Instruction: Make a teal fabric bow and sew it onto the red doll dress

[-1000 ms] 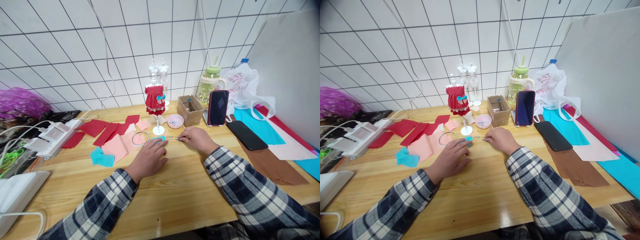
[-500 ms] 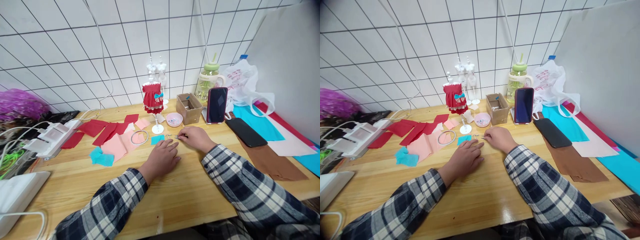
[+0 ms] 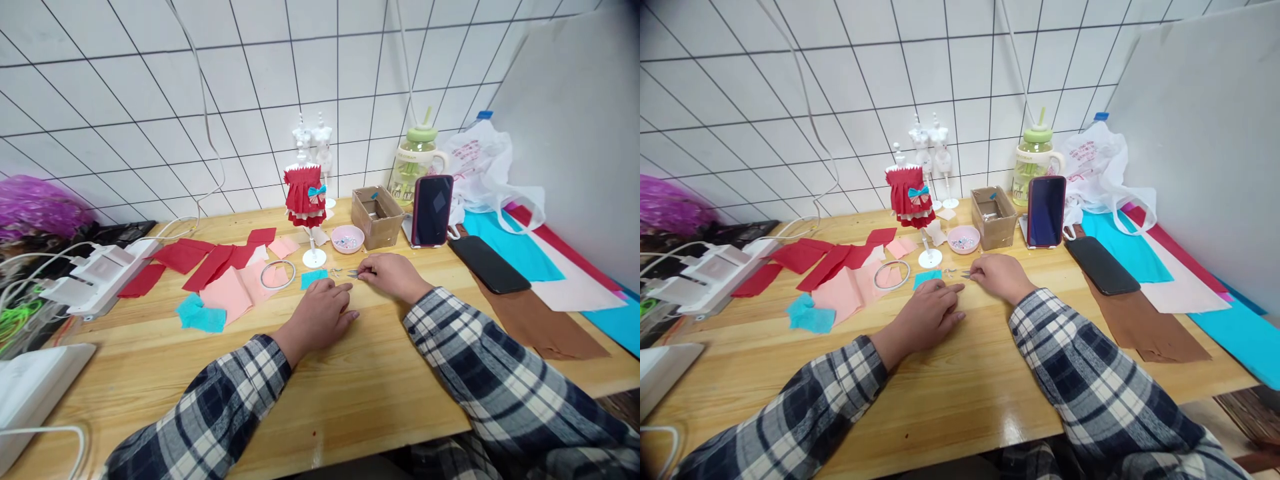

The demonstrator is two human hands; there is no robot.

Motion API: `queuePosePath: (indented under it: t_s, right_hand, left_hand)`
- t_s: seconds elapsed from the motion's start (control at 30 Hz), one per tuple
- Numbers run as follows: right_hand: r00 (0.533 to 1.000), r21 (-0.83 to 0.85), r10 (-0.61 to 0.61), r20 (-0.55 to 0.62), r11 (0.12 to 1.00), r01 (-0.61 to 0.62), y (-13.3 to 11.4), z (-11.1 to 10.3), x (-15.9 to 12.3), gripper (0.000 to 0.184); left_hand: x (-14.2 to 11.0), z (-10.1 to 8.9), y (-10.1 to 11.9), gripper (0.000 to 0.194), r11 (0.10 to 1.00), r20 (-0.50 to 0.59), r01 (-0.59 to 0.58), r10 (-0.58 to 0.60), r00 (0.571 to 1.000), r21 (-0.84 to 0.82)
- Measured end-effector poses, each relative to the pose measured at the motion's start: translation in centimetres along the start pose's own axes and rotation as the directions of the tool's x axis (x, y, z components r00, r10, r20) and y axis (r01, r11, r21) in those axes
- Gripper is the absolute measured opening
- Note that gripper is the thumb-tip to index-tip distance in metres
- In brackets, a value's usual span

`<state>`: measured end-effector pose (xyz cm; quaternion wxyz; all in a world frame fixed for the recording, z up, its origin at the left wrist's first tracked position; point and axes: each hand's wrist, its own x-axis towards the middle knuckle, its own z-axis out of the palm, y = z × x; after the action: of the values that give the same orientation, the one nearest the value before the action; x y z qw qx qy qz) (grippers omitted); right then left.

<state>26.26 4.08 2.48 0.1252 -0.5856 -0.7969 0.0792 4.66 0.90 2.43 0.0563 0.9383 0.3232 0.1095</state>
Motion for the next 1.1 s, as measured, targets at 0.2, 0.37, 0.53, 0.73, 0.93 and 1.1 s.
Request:
queuePosePath:
  t_s: [0.2, 0.37, 0.53, 0.73, 0.93, 1.1]
  right_hand:
    - [1.0, 0.076, 0.003, 0.01, 0.997, -0.004, 1.0, -0.1, 0.0, 0.016]
    - [0.999, 0.083, 0.031, 0.006, 0.996, -0.032, 1.6, -0.4, -0.1, 0.015]
    - [1.0, 0.075, 0.024, -0.005, 0.997, -0.024, 1.8, -0.2, 0.0, 0.015]
    - [0.999, 0.1, 0.016, -0.032, 0.995, -0.013, 1.8, 0.1, 0.2, 0.018]
    - [0.982, 0.066, -0.045, -0.183, 0.996, 0.058, 0.6, -0.1, 0.0, 0.021]
    - [0.933, 0.062, -0.31, -0.182, 0.943, 0.326, -2.7, 0.1, -0.5, 0.024]
  left_hand:
    - [-0.1, 0.1, -0.3, 0.024, 1.0, -0.005, 0.005, -0.005, 1.0, -0.013]
    - [-0.3, 0.2, -0.5, 0.021, 0.999, -0.006, -0.007, 0.006, 1.0, -0.038]
    - [-0.9, -0.6, -1.1, 0.019, 0.998, -0.042, -0.038, 0.036, 0.998, -0.043]
    - [-2.0, -2.1, -4.1, 0.024, 0.993, -0.141, 0.1, -0.091, 0.986, 0.058]
    - [-2.2, -1.7, -5.5, 0.024, 0.996, -0.076, 0.074, -0.069, 0.995, 0.057]
    - [-2.1, -1.3, -4.4, 0.025, 0.999, -0.059, -0.03, 0.028, 0.998, -0.025]
